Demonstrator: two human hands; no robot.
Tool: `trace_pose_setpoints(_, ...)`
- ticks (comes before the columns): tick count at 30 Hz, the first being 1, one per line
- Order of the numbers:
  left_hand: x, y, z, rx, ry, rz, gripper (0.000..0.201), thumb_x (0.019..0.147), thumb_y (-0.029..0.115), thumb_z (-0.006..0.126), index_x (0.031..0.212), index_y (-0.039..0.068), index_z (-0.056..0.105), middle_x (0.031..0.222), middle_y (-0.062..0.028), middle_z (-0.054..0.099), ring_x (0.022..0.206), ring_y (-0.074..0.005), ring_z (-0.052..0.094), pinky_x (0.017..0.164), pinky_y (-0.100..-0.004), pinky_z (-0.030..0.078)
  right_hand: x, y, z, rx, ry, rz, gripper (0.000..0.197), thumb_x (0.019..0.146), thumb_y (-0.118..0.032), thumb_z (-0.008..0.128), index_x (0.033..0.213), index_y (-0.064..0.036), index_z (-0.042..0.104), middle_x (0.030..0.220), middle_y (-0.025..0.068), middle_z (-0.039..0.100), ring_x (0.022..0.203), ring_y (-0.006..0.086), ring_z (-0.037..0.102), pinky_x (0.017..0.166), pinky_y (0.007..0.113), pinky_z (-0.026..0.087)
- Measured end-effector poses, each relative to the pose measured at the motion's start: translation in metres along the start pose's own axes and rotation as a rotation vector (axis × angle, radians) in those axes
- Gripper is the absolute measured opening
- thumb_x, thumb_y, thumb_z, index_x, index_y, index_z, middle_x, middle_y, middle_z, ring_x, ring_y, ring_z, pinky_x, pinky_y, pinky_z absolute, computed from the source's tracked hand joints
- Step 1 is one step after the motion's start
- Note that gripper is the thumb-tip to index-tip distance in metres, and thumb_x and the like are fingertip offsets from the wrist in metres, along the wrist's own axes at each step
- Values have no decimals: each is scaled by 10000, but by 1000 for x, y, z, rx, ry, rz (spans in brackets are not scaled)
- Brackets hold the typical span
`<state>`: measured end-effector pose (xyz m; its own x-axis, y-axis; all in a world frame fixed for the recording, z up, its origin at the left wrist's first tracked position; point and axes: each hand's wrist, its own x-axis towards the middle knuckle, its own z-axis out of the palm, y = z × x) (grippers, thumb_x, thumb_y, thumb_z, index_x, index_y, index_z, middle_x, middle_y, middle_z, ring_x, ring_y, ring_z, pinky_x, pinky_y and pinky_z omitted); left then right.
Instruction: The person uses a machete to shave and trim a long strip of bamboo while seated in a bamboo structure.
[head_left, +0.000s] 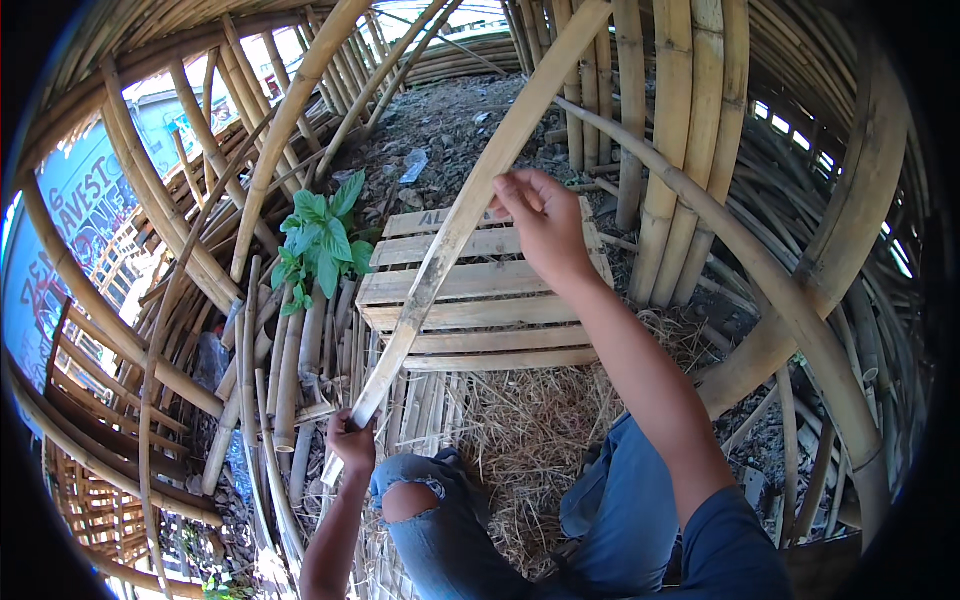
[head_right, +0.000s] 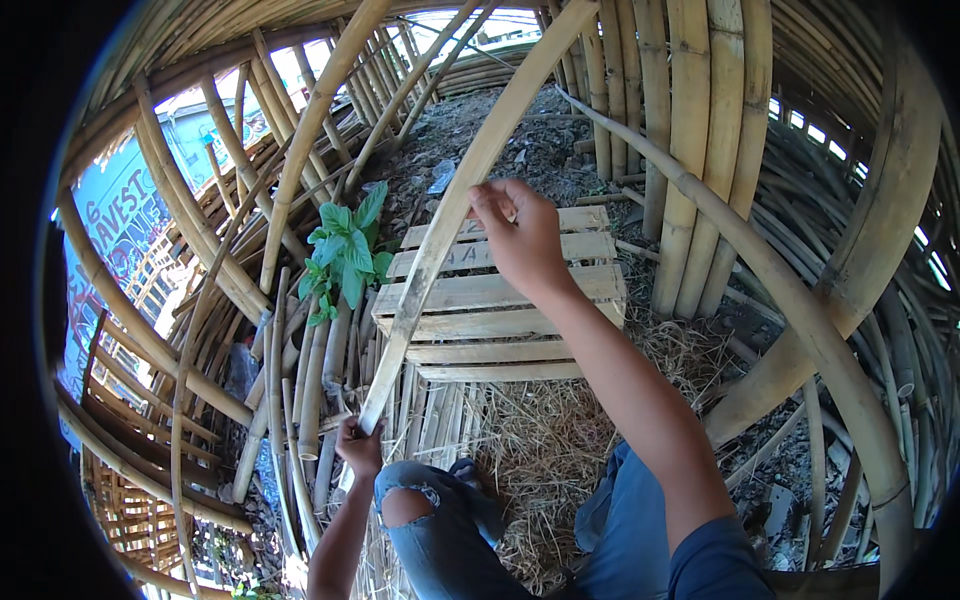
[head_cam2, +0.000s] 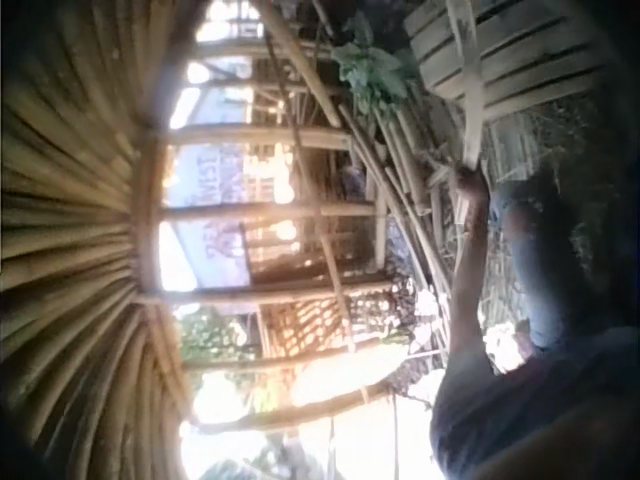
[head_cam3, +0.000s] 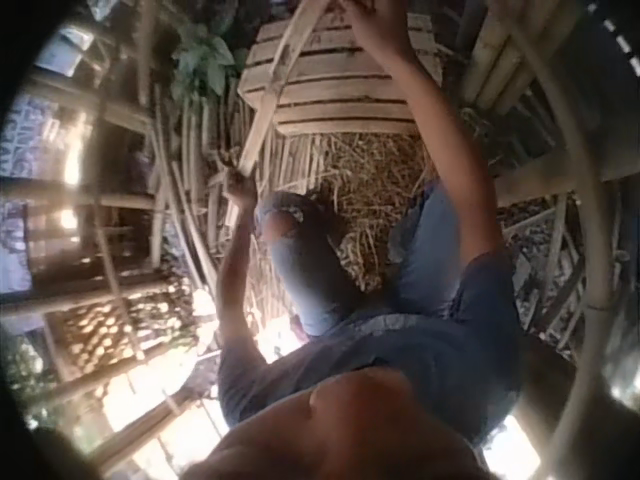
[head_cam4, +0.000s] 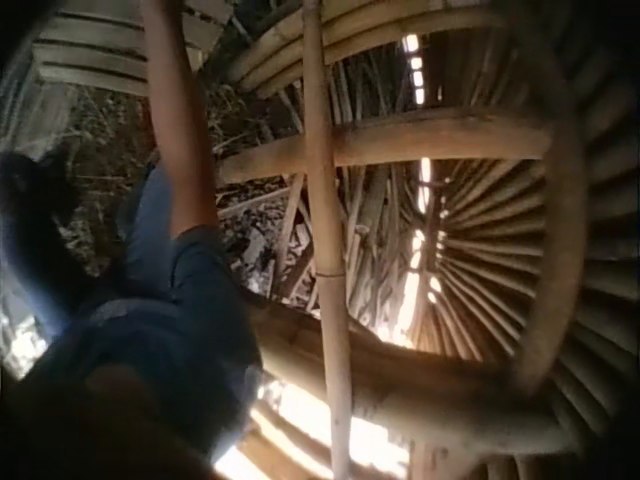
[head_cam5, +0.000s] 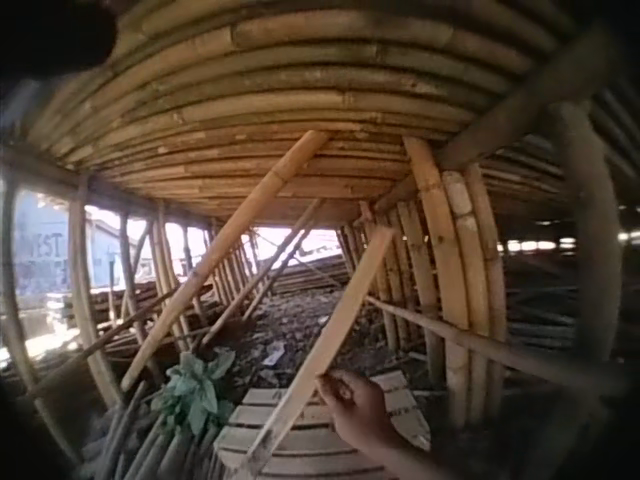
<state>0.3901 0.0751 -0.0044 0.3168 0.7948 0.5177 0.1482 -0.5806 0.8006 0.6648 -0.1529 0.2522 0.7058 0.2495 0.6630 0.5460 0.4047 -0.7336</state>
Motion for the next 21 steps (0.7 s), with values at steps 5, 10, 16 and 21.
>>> trace_pose_setpoints(5,16,37,47,-278,-341,-153,438,596,144,898,879,30,584,804,-13,628,721,-101,564,659,-257,465,20,-46,-15,-254,43,-221,205,906,-190,602,882,9,641,751,93,674,684,124,638,622,263,481)
trace_pose_setpoints(10,54,82,69,-255,-511,230,631,700,244,823,1208,21,522,1174,-99,571,1080,-215,533,918,-354,420,13,-45,-23,-382,-93,-279,184,885,-188,613,879,-6,638,725,100,667,678,161,663,601,292,490)
trace_pose_setpoints(16,81,240,88,-313,-675,322,463,906,279,613,1292,57,485,1232,-74,570,1077,-174,531,867,-358,394,0,-30,-30,-377,-294,-295,194,886,-185,620,888,9,625,748,92,653,713,125,635,619,282,493)
trace_pose_setpoints(21,74,274,108,-317,-607,366,221,911,183,622,1007,-16,636,853,-58,624,795,-117,525,743,-278,416,2,-38,-37,-483,-402,-262,213,873,-202,637,931,3,648,852,127,679,780,205,666,722,324,517)
